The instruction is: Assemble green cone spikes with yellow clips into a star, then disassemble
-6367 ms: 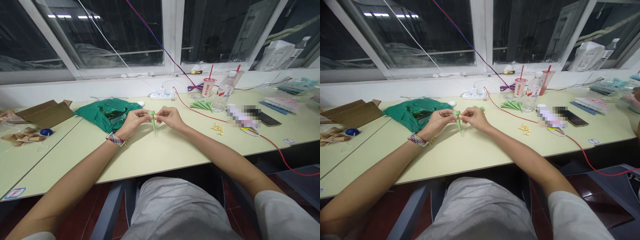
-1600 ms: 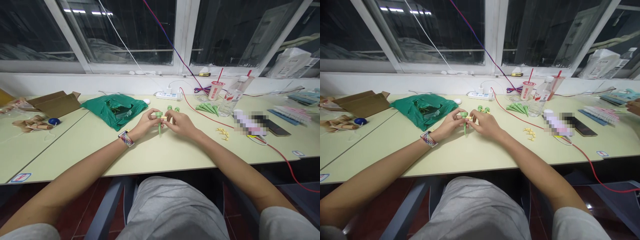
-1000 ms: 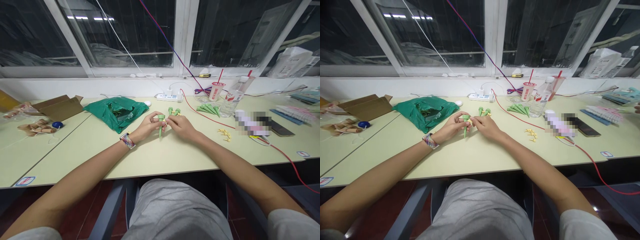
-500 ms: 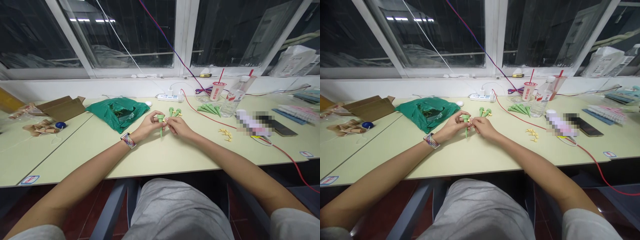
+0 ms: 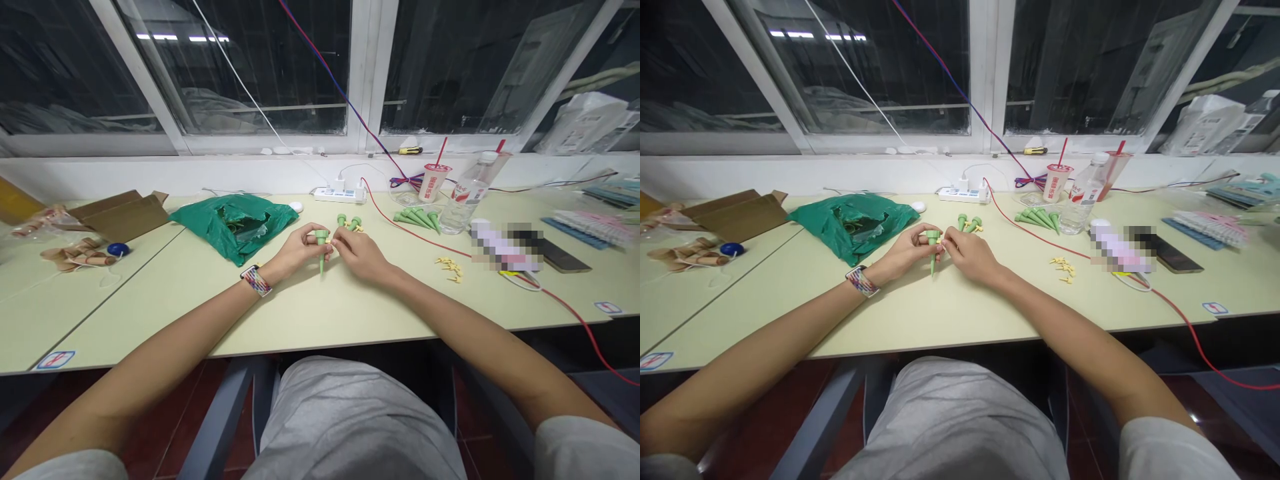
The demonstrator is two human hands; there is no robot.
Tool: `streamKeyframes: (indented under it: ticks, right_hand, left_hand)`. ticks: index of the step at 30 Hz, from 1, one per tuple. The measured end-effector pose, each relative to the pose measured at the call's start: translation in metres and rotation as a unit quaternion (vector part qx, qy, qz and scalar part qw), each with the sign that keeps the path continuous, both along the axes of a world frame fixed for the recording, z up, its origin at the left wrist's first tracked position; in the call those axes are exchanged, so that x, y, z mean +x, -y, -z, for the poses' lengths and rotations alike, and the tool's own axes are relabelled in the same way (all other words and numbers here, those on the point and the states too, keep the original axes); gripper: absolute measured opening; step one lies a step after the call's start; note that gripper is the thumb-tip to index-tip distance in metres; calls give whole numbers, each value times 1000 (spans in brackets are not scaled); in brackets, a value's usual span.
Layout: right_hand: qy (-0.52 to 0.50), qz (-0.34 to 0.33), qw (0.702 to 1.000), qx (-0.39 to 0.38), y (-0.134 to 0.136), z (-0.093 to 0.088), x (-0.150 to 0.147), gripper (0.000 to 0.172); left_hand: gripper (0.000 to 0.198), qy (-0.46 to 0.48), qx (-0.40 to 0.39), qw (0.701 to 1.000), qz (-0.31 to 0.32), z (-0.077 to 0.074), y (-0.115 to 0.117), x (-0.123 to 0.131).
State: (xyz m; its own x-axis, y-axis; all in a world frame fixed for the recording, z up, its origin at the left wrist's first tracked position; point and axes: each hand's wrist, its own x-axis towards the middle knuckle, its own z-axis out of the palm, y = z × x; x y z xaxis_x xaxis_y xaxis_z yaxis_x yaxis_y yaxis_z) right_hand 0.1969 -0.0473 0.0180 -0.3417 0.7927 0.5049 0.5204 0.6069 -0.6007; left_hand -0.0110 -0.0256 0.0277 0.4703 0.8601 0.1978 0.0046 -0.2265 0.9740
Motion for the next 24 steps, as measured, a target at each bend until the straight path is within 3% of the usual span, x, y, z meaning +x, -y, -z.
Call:
streamKeyframes:
  ticks: [7,12,19,24]
  right_hand:
    - [-185,-57,961,-197,-8,8,-9,21]
    - [-222,-78,943,-238,-13,10,-8,24]
    - [-257,-92,899,-343,-15,2,-8,22]
    - [-255,-88,888,-373,-16,1,-7,20]
  left_hand:
    - [51,-70,137,985,-84,3,4,3]
    - [50,-82,162,980,-79,4,5,2]
    - [42,-131,254,953,-98,3,7,1]
    - [39,-158,285,940,-101,3,8,0]
